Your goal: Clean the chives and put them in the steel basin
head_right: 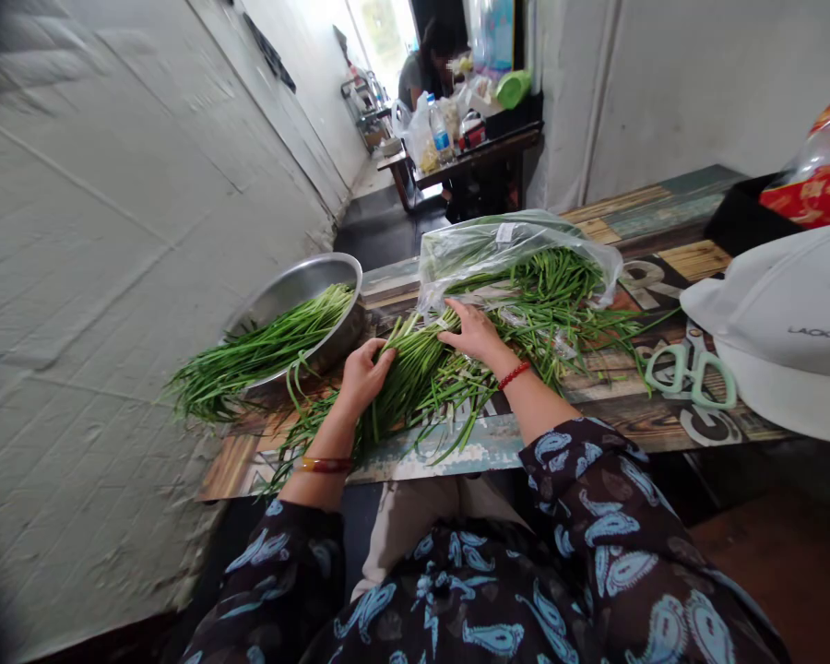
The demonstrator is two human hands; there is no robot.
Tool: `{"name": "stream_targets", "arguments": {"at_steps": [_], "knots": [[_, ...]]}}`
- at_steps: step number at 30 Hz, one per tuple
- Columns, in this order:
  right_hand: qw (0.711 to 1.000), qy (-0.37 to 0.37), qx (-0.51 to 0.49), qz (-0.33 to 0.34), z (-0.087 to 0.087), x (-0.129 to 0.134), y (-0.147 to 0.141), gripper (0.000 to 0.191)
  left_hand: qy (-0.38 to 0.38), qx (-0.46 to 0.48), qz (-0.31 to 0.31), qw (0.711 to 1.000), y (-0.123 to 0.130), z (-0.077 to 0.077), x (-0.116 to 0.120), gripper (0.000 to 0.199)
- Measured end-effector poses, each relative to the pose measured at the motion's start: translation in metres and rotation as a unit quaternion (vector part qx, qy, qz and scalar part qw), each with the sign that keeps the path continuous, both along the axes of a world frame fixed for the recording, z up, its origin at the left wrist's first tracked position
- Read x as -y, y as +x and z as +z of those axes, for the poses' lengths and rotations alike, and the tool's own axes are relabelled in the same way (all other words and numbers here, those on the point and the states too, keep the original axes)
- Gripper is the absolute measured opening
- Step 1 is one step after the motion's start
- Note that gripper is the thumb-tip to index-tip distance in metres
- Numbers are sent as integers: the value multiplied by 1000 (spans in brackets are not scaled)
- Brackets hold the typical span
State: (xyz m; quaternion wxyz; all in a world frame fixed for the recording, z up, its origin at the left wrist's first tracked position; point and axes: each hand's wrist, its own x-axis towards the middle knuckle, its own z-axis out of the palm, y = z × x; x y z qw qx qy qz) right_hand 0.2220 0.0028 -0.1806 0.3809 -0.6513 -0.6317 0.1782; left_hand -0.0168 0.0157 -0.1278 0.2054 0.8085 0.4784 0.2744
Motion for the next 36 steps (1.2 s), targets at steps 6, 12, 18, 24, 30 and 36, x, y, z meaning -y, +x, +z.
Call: {"name": "stream_targets", "arguments": {"at_steps": [6,12,18,24,30,36], "knots": [[1000,7,-16,14,0,-1,1,78,-119,129,-37,984,-15,17,5,46],[997,33,-63,40,-1,-2,9,69,-101,16,-4,995,-7,16,0,24],[991,72,-89,-63,5,-2,11,40,114,-176,15,978,2,19,10,17],[989,82,-102,-65,13,2,10,33,130,-278,-143,941,12,18,35,18],[997,49,-39,-42,13,4,12,32,116,-301,-101,941,14,12,32,8],[999,27,-5,-43,7,3,11,31,133,-86,-33,987,26,23,12,10]]}}
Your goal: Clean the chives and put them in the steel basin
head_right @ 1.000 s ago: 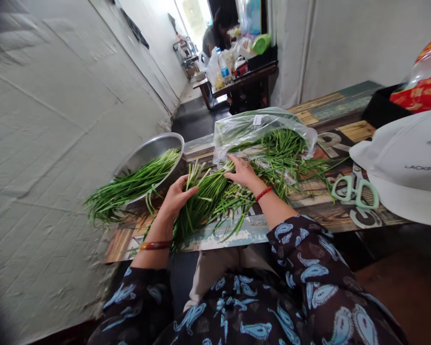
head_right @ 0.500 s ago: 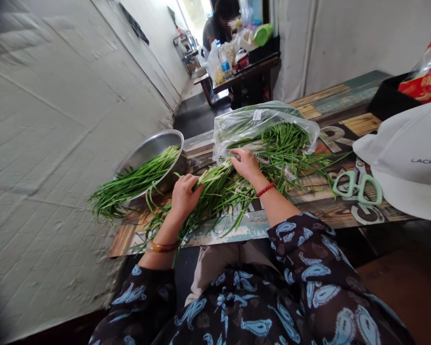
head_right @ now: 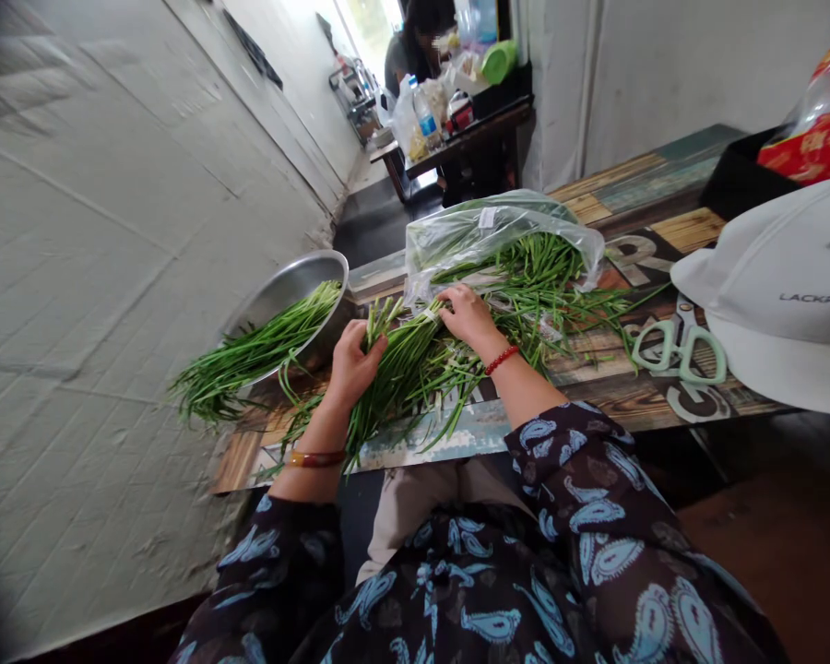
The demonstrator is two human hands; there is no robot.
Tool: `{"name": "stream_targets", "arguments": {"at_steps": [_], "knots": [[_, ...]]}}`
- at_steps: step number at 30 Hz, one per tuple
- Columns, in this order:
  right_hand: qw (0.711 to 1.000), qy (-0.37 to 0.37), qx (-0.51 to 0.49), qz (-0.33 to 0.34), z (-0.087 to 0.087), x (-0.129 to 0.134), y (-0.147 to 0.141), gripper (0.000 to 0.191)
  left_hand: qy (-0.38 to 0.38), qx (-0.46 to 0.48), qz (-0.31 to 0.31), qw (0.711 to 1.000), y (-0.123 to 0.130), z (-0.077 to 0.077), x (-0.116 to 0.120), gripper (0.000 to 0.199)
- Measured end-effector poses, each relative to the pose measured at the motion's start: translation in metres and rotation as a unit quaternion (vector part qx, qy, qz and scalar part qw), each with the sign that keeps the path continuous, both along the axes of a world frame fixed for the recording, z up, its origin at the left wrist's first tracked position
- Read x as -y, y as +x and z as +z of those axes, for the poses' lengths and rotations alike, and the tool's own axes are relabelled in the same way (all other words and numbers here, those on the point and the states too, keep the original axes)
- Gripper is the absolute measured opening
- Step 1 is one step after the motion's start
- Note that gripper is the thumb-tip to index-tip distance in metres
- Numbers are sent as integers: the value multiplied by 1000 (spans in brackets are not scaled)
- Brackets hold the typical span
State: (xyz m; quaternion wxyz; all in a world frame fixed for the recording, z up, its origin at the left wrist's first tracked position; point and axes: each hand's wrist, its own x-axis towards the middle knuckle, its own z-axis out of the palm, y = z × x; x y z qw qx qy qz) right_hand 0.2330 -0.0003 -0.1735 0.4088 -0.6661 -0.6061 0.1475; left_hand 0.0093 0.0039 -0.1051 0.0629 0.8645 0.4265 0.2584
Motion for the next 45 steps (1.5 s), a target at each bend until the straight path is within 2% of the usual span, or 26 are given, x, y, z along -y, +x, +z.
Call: {"name": "stream_targets", "arguments": {"at_steps": [3,7,9,12,16,21,26,33,39,42,45], "knots": [[1000,-2,4,-5,1,1,-1,30,-8,-37,-11,999,21,0,-6,4],[999,21,19,-28,11,7,-4,32,-21,-170,38,985,41,-6,-4,10],[998,29,44,-39,18,12,-6,28,0,-199,62,978,42,-7,-2,16],[994,-5,104,-37,28,20,-12,20,38,-230,79,969,39,-8,0,18],[984,-52,167,-40,34,27,-18,23,37,-201,115,972,40,-9,-2,31],[981,-74,177,-35,36,28,-21,24,-8,-232,88,969,49,-8,-2,21],[978,-68,191,-42,33,25,-27,24,-20,-281,74,957,58,-1,-2,17],[981,-71,174,-45,28,23,-30,28,35,-321,26,946,60,-2,0,19],[981,-74,172,-57,23,21,-33,27,-20,-299,34,953,57,-2,-9,14],[980,-69,181,-56,22,21,-31,26,-6,-318,41,947,61,-1,-9,18],[980,-68,174,-61,22,22,-28,25,14,-343,22,939,59,-2,-5,20]]}}
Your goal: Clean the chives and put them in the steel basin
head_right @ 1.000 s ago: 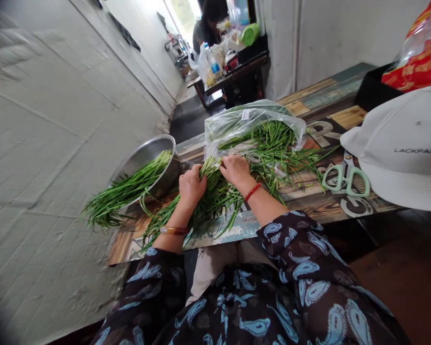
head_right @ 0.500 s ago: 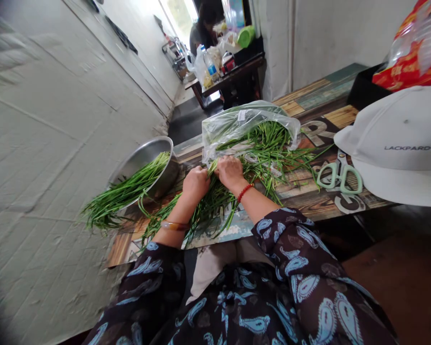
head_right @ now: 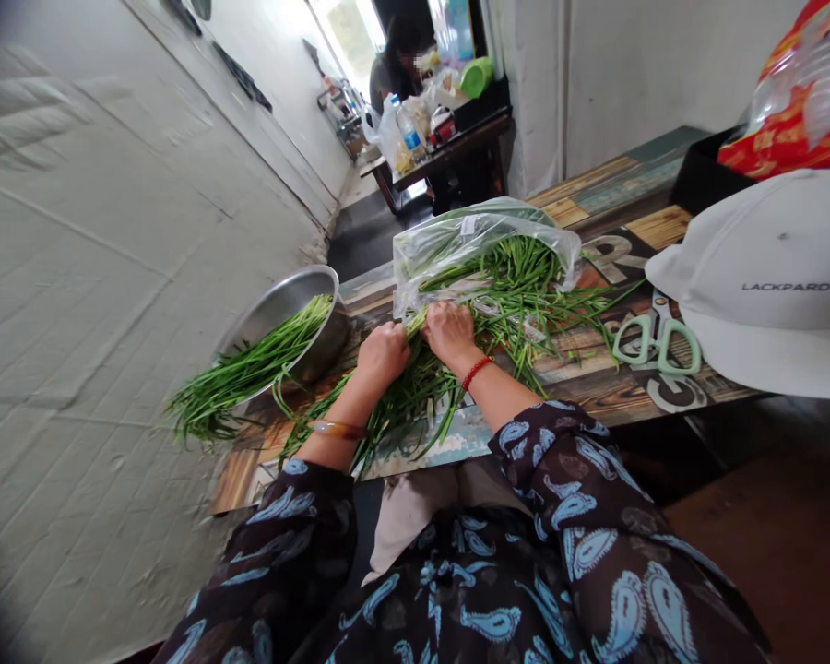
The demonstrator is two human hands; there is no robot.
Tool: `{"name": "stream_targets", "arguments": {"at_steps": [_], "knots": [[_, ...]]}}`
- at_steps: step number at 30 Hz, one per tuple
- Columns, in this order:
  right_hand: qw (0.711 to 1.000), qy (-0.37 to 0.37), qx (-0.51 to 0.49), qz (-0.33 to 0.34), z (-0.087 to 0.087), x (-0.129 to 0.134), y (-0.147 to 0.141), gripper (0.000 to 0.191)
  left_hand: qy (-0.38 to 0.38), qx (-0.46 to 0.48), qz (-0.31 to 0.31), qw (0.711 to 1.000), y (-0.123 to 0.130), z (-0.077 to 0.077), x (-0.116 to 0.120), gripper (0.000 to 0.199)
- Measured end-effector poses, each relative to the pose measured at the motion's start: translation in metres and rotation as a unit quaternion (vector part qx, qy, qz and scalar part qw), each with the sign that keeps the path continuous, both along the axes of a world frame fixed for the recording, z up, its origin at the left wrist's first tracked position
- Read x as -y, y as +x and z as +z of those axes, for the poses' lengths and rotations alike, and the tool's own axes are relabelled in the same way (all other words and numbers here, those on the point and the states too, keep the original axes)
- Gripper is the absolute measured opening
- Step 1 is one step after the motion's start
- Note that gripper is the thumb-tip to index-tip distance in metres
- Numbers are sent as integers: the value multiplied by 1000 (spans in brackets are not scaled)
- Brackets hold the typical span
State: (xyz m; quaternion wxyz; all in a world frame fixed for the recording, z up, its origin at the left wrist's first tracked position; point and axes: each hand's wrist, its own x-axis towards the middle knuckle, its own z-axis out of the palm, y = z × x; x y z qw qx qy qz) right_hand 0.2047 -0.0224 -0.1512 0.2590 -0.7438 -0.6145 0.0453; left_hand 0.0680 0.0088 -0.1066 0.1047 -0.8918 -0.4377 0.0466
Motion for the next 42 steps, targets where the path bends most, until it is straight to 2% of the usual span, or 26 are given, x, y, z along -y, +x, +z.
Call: {"name": "stream_targets", "arguments": {"at_steps": [5,7,10,13,16,18,21,25,31,34,37,40,42], "knots": [[999,-1,-29,-44,-1,-3,8,25,-11,23,-34,999,-33,-5,8,8],[997,-5,-48,-65,-2,-5,11,28,-26,71,-38,996,-50,-8,8,7],[995,-14,-75,-65,-4,-7,14,27,-41,171,-29,984,-68,-10,6,17],[994,-14,-87,-63,-4,-9,15,26,-47,256,-16,965,-74,-9,2,20],[993,-8,-103,-54,-3,-10,16,24,-77,284,-3,956,-71,-8,0,17],[993,25,-114,-22,-3,-10,17,22,-93,287,23,953,-67,-9,-1,13],[988,85,-109,62,-4,-10,19,28,-101,297,47,948,-62,-11,-4,5],[982,92,-78,147,-9,-10,23,20,-147,327,27,933,-62,-13,-9,21],[959,145,-136,202,-15,-16,21,22,-232,378,18,896,-68,-17,-13,50],[940,175,-163,244,-14,-17,20,20,-237,386,25,891,-69,-19,-13,43],[933,172,-172,266,-13,-17,22,18,-243,400,44,883,-70,-20,-13,40],[935,158,-155,277,-14,-18,22,18,-264,432,66,860,-70,-20,-14,41],[934,146,-136,296,-16,-18,19,17,-291,461,79,834,-69,-19,-15,42]]}}
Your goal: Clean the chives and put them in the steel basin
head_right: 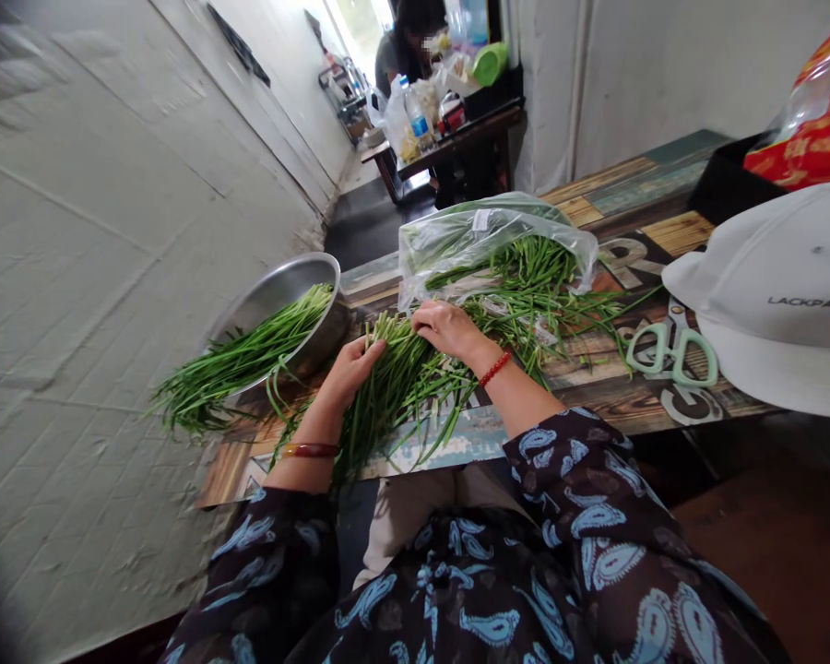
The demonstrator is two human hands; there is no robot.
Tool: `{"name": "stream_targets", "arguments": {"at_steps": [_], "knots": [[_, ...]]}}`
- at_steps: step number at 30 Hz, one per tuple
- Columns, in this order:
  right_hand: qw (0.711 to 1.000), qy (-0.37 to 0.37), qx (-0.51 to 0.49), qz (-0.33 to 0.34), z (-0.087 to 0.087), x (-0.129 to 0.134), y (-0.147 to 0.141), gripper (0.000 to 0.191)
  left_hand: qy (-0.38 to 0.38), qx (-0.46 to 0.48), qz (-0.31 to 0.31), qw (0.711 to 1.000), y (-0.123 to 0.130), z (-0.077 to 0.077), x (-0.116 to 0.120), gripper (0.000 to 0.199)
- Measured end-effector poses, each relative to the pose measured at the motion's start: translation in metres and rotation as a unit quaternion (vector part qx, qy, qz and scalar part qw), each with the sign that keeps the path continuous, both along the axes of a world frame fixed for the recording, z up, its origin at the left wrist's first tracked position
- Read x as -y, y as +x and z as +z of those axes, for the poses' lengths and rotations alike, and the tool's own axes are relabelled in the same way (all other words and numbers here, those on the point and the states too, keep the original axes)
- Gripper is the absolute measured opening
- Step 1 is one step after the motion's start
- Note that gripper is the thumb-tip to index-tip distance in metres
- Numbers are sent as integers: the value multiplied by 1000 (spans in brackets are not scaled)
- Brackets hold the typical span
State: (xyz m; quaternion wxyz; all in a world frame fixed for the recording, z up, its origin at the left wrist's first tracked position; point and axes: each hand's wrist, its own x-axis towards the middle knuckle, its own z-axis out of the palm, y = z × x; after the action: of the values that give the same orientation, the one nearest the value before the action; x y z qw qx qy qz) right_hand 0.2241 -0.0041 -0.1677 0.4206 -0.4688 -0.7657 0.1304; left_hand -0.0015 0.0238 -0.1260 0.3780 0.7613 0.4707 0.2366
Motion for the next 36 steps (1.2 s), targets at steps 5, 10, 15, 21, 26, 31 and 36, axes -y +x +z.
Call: {"name": "stream_targets", "arguments": {"at_steps": [5,10,15,21,26,31,36], "knots": [[998,4,51,32,-1,4,-9,11,-75,56,-3,996,0,2,-4,45],[995,36,88,24,10,15,-24,13,-30,23,-23,999,1,4,-6,47],[1000,5,9,20,16,13,-23,15,146,-166,-76,972,11,2,4,52],[964,-56,-133,-222,6,-2,13,26,242,-342,-11,908,24,3,17,34],[969,-39,-74,-232,0,-1,13,23,211,-241,-21,947,23,2,7,6],[968,-57,16,-244,3,6,3,17,176,-101,28,979,17,1,-1,16],[955,-106,7,-277,8,7,-1,14,188,-27,59,980,15,5,-14,21]]}}
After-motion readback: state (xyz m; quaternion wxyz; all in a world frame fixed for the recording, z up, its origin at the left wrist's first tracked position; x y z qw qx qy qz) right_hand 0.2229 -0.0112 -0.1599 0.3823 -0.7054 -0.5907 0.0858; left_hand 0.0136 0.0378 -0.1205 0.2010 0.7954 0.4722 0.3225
